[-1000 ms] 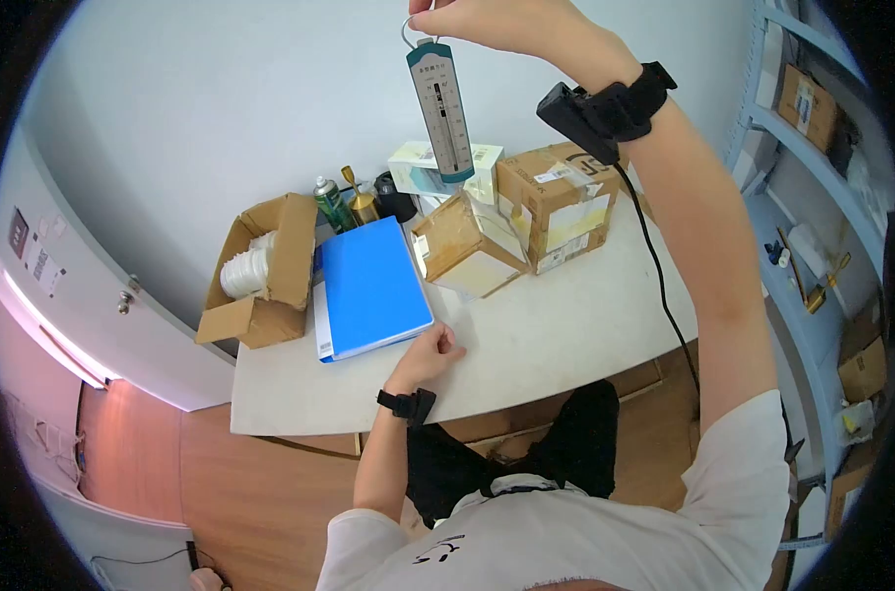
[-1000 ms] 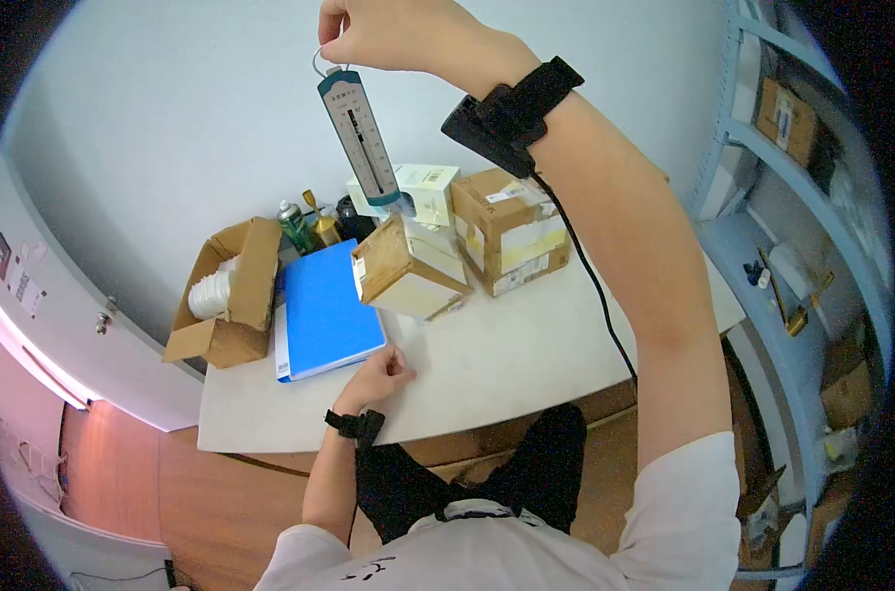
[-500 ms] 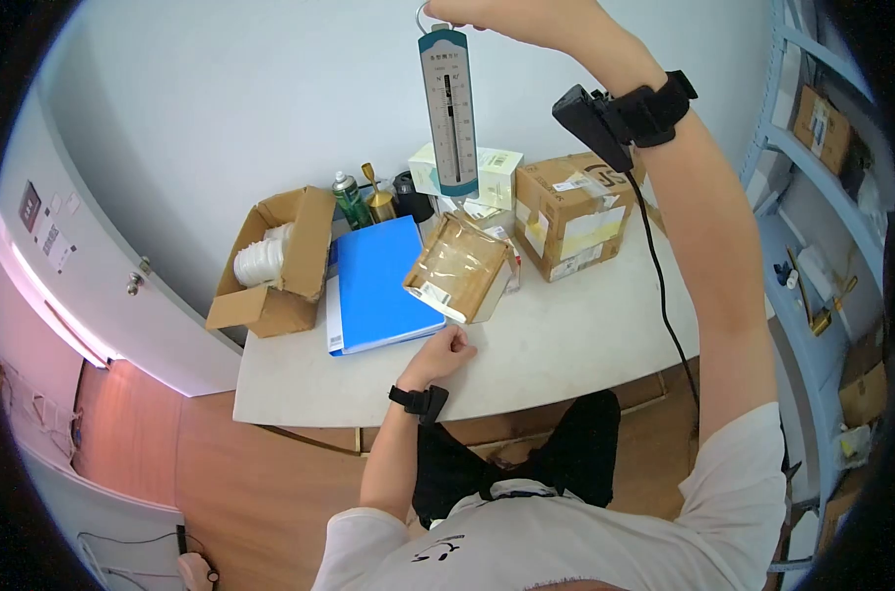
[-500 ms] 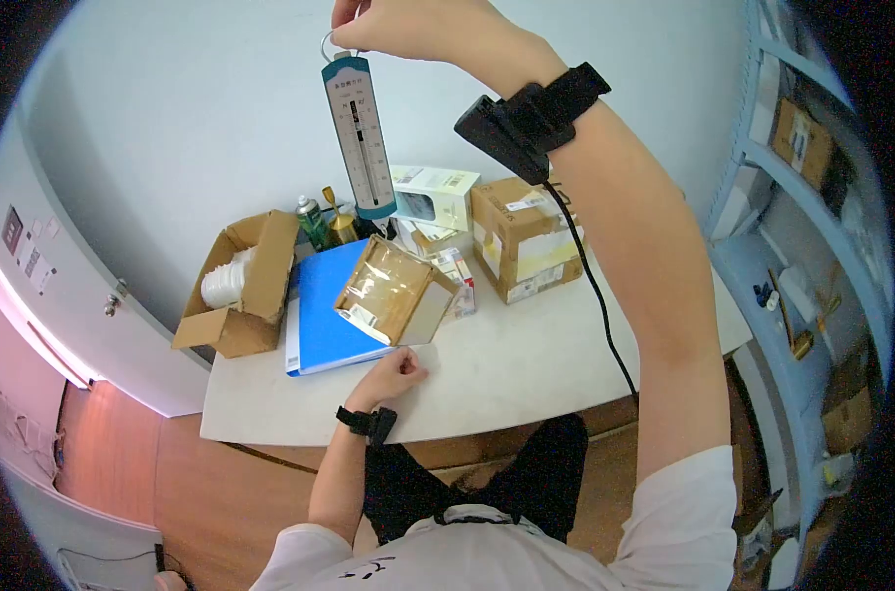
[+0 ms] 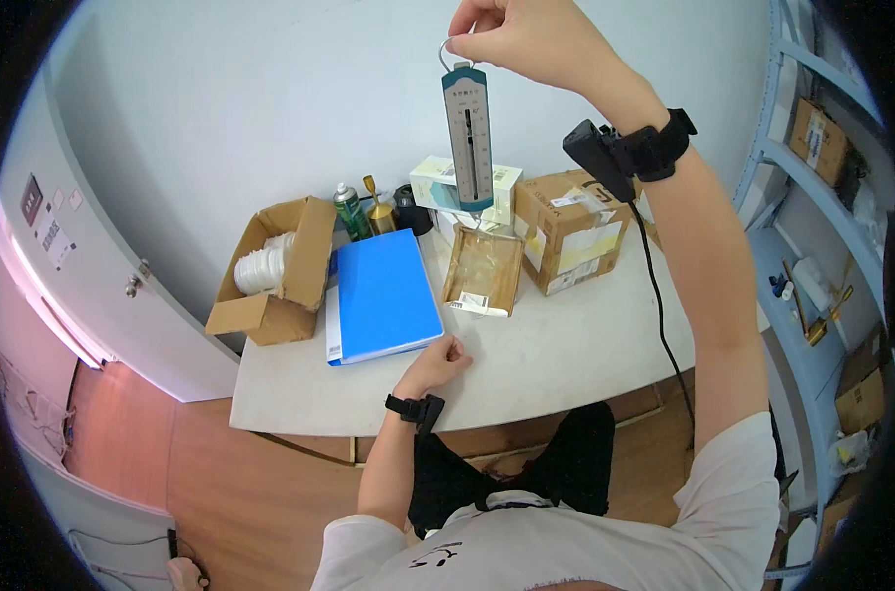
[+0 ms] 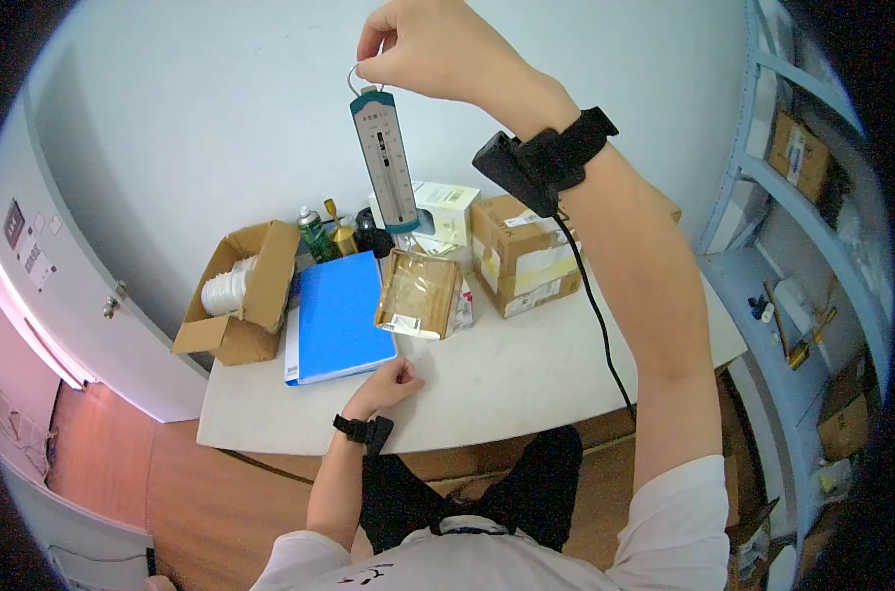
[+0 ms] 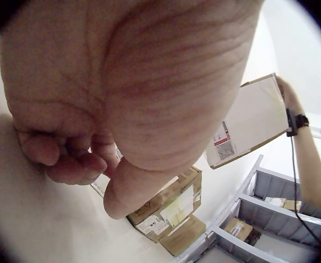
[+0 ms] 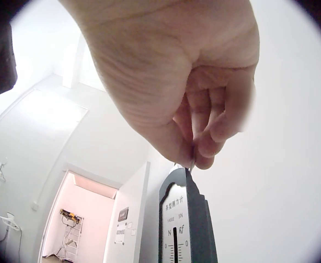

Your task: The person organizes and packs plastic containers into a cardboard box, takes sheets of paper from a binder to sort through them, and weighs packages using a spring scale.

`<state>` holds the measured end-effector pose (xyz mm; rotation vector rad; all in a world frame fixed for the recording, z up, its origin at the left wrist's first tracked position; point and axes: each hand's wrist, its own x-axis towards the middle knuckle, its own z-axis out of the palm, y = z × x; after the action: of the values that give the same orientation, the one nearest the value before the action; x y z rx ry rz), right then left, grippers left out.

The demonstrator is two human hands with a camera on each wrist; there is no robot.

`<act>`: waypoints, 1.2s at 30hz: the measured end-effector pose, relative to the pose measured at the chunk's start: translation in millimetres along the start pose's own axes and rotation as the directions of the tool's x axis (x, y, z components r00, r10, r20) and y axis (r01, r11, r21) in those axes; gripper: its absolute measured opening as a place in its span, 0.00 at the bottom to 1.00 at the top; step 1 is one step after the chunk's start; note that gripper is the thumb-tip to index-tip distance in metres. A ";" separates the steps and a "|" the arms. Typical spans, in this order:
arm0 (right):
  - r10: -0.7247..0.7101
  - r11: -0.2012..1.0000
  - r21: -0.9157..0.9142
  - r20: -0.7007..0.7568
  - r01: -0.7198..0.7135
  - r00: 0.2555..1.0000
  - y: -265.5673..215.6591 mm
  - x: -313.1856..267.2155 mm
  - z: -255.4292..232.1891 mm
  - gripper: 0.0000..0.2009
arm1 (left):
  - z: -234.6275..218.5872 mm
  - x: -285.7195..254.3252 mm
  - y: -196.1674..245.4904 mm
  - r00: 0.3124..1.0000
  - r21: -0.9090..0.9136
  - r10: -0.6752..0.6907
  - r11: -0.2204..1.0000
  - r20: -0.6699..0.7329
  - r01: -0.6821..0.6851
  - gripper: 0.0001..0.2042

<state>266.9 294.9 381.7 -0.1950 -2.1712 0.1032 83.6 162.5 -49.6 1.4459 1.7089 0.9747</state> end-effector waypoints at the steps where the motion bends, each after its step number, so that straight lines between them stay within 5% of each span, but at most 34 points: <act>1: 0.009 1.000 0.023 0.009 -0.009 1.000 1.4 -1.1 -0.5 0.11 | -0.2 0.4 0.4 1.000 -0.005 -0.006 1.000 0.001 0.006 0.12; 14: 0.078 0.995 0.060 0.064 -0.082 0.995 13.5 -9.6 2.4 0.11 | 12.7 -3.6 3.3 0.999 -0.049 0.036 0.998 -0.012 -0.036 0.21; 16: 0.071 0.996 0.054 0.059 -0.074 0.996 13.3 -11.9 6.2 0.11 | 19.5 -17.5 28.1 0.998 -0.470 0.001 0.882 0.061 0.028 0.35; 17: 0.074 0.995 0.059 0.063 -0.078 0.995 13.3 -14.0 7.9 0.11 | 22.8 -21.7 35.5 0.998 -0.472 -0.006 0.881 0.061 0.034 0.35; 19: 0.093 0.989 0.111 0.063 -0.099 0.994 12.6 -19.2 12.1 0.11 | 29.4 -28.9 48.0 0.947 -0.908 0.202 0.389 0.249 0.155 0.49; 20: 0.095 0.988 0.118 0.073 -0.104 0.993 11.3 -21.9 13.8 0.11 | 31.4 -31.3 58.0 0.950 -0.911 0.194 0.381 0.247 0.159 0.49; 22: 0.102 0.989 0.097 0.073 -0.109 0.992 7.5 -29.9 16.0 0.11 | 30.5 -29.9 76.5 0.944 -0.981 0.265 0.054 0.194 0.186 0.58; 23: 0.107 0.988 0.104 0.082 -0.115 0.991 5.9 -36.2 17.5 0.11 | 27.1 -26.2 79.2 0.947 -0.981 0.256 0.047 0.194 0.188 0.58; 28: 0.124 0.974 0.185 0.038 -0.129 0.992 7.2 -91.8 28.0 0.10 | 8.5 -3.7 77.8 0.984 -0.903 0.176 -0.417 0.029 0.101 0.59; 33: 0.172 0.918 0.339 0.134 -0.208 0.976 -7.1 -153.7 14.1 0.06 | -7.3 4.1 63.3 0.980 -0.832 0.180 -0.529 0.085 0.169 0.57; 36: 0.060 0.935 0.330 0.220 -0.132 0.974 -4.0 -190.4 8.3 0.04 | -11.4 0.3 70.8 0.979 -0.802 0.170 -0.567 0.112 0.190 0.52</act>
<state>366.7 256.9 223.7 -0.0931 -2.3068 0.5781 107.2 168.6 17.8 -0.0442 -0.1372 1.5302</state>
